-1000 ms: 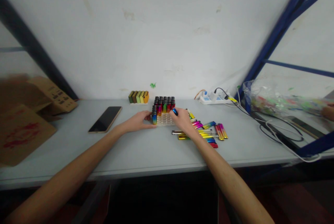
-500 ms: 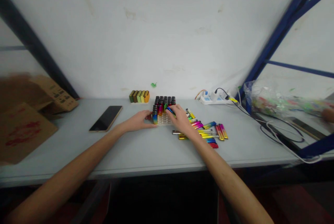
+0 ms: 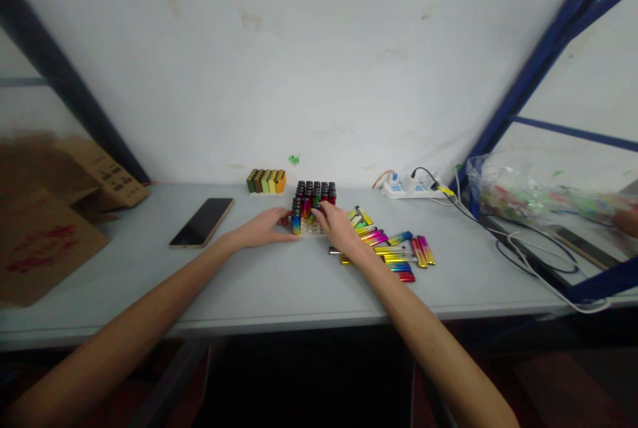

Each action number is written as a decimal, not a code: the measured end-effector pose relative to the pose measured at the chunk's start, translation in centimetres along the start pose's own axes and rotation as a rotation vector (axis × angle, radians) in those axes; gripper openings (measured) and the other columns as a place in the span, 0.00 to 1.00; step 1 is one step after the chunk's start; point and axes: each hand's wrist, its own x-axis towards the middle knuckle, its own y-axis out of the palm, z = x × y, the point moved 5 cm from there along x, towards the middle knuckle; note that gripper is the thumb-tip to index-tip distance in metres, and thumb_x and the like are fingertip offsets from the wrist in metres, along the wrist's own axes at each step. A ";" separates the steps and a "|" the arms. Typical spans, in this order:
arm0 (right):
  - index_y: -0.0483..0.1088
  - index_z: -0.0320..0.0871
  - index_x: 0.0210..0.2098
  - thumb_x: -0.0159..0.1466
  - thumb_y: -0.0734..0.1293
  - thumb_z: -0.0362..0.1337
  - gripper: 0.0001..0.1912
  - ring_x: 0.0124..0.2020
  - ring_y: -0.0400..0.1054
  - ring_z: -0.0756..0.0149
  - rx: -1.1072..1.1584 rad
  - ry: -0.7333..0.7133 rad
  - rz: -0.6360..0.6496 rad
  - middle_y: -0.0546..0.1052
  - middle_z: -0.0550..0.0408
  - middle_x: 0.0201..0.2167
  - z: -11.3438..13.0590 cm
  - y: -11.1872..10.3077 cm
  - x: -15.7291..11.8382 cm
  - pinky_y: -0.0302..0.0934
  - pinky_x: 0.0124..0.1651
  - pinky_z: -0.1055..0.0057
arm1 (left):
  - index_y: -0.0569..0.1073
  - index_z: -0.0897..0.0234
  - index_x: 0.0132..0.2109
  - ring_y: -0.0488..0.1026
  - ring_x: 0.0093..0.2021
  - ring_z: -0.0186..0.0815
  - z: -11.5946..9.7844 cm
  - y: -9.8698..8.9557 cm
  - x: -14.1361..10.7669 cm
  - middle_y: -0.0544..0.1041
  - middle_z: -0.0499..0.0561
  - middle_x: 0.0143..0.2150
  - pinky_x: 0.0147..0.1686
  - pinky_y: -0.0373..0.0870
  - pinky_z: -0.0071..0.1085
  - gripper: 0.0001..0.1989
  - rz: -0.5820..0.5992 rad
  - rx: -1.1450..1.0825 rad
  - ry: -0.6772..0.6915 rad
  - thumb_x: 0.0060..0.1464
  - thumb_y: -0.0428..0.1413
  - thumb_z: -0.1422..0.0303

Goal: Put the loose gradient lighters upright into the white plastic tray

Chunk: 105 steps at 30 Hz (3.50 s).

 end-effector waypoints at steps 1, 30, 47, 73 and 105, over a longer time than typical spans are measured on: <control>0.66 0.44 0.38 0.76 0.58 0.42 0.12 0.33 0.70 0.62 0.002 -0.003 0.002 0.76 0.52 0.31 0.0 0.1 0.0 0.57 0.38 0.70 | 0.77 0.69 0.51 0.75 0.40 0.46 0.0 0.0 0.0 0.79 0.57 0.42 0.41 0.69 0.35 0.33 -0.002 -0.002 0.002 0.52 0.63 0.44; 0.69 0.42 0.49 0.77 0.56 0.41 0.13 0.47 0.69 0.53 -0.447 0.000 0.142 0.74 0.42 0.47 0.7 2.3 0.4 0.63 0.48 0.61 | 0.77 0.67 0.49 0.75 0.39 0.46 -0.2 -0.1 0.0 0.79 0.57 0.41 0.41 0.70 0.36 0.32 -0.019 -0.006 -0.004 0.51 0.62 0.44; 0.79 0.38 0.44 0.69 0.69 0.40 0.11 0.40 0.74 0.58 -0.285 0.088 0.243 0.81 0.44 0.40 -7.4 -7.5 -0.6 0.64 0.47 0.64 | 0.77 0.68 0.49 0.75 0.40 0.46 -0.1 -0.1 0.1 0.78 0.57 0.42 0.41 0.70 0.36 0.32 -0.002 0.015 -0.009 0.50 0.62 0.44; 0.79 0.43 0.36 0.59 0.76 0.43 0.11 0.39 0.72 0.60 0.042 -0.041 0.513 0.78 0.50 0.39 -2.5 -4.7 -2.3 0.64 0.46 0.66 | 0.77 0.67 0.49 0.75 0.39 0.46 0.0 -0.1 -0.1 0.78 0.56 0.40 0.41 0.70 0.36 0.32 -0.020 -0.012 -0.010 0.49 0.62 0.43; 0.53 0.47 0.19 0.66 0.56 0.50 0.22 0.19 0.47 0.72 0.516 0.353 -0.093 0.54 0.63 0.16 -1.9 -5.1 -1.2 0.43 0.24 0.70 | 0.77 0.69 0.48 0.75 0.41 0.47 0.1 0.0 0.1 0.78 0.58 0.41 0.42 0.69 0.37 0.32 0.004 0.014 0.009 0.51 0.61 0.42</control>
